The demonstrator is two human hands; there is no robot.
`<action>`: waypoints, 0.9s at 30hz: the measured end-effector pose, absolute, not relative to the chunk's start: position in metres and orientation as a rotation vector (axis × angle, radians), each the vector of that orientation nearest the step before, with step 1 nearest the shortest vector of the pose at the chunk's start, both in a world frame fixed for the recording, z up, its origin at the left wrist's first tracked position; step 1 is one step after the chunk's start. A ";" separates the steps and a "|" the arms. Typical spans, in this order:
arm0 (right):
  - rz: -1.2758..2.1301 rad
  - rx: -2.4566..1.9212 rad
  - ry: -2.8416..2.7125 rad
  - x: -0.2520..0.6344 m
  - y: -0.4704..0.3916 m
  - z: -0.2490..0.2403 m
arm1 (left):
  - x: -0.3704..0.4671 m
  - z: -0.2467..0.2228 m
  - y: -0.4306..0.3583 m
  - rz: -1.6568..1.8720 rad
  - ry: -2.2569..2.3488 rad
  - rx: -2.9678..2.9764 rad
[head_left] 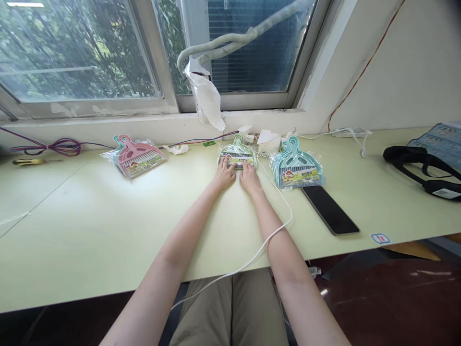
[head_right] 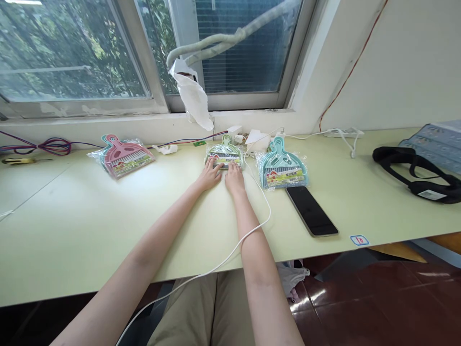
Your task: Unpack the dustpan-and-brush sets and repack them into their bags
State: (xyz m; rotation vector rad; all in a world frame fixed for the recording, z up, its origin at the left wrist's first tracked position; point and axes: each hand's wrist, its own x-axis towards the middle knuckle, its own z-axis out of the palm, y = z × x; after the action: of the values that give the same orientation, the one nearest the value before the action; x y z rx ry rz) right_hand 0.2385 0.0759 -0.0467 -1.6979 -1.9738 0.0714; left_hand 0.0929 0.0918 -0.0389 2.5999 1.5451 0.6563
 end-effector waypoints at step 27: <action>-0.019 -1.838 -2.071 0.234 0.074 -0.038 | 0.094 -0.031 0.088 0.525 1.526 2.740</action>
State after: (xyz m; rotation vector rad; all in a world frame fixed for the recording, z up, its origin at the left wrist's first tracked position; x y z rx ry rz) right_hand 0.2337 0.0739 -0.0378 -1.8375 -2.0713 -0.0195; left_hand 0.0935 0.0881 -0.0313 2.7401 1.5264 0.5246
